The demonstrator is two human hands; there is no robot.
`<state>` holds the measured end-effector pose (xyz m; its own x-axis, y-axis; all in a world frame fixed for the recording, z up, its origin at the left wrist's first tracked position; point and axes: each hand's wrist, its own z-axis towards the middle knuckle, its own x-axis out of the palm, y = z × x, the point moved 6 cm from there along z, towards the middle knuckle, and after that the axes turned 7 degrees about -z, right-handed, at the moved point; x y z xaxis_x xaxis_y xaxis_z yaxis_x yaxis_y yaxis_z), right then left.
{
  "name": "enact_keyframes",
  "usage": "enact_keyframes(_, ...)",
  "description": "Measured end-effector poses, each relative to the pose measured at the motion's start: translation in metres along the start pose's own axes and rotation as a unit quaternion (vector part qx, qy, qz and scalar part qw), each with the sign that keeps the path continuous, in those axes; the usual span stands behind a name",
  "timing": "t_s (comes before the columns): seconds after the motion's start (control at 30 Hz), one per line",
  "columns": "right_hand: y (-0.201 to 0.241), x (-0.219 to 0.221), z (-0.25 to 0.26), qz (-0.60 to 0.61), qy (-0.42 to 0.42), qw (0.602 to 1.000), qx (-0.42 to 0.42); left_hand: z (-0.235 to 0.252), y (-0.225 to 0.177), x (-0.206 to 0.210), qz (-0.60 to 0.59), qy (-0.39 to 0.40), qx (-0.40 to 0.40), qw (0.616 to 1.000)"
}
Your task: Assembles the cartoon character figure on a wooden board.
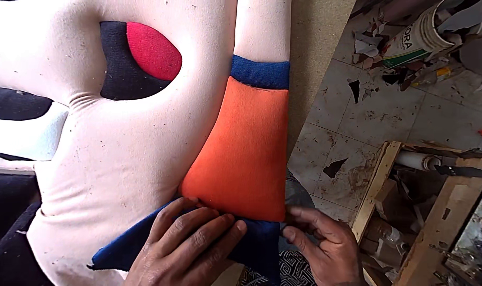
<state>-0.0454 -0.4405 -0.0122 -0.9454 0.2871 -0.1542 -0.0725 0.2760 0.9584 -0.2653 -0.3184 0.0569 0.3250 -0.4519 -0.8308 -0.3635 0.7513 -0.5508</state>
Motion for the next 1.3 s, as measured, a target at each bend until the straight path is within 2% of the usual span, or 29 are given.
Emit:
enact_keyframes(0.1, 0.000, -0.003, 0.008, 0.000, -0.037, 0.999, -0.032, 0.002, 0.003, 0.001, -0.020, -0.008, 0.004, 1.000)
enact_keyframes(0.2, -0.002, -0.003, 0.016, 0.028, -0.021, 0.999, -0.034, 0.001, 0.009, 0.003, -0.058, -0.019, 0.018, 0.998)
enact_keyframes(0.47, -0.013, -0.001, 0.039, 0.148, 0.105, 0.978, 0.099, 0.000, 0.009, 0.009, -0.084, -0.038, 0.032, 0.995)
enact_keyframes(0.67, -0.014, 0.000, 0.046, 0.169, 0.156, 0.964, 0.133, 0.002, 0.006, 0.011, -0.072, -0.054, 0.016, 0.996)
enact_keyframes(0.73, -0.014, -0.002, 0.047, 0.163, 0.164, 0.967, 0.109, 0.003, 0.006, 0.009, -0.067, -0.053, 0.009, 0.996)
enact_keyframes(0.87, -0.007, -0.007, 0.050, 0.060, 0.135, 0.988, -0.041, 0.007, 0.004, 0.007, -0.047, -0.061, -0.005, 0.997)
enact_keyframes(0.93, -0.004, -0.009, 0.053, 0.023, 0.116, 0.989, -0.086, 0.009, 0.004, 0.004, -0.027, -0.059, -0.012, 0.998)
enact_keyframes(1.17, 0.008, -0.012, 0.043, 0.010, 0.121, 0.990, -0.076, 0.011, 0.003, 0.004, -0.019, -0.066, -0.022, 0.997)
enact_keyframes(1.3, 0.026, -0.001, 0.029, -0.141, 0.087, 0.972, -0.164, 0.010, 0.003, 0.004, -0.023, -0.065, -0.022, 0.997)
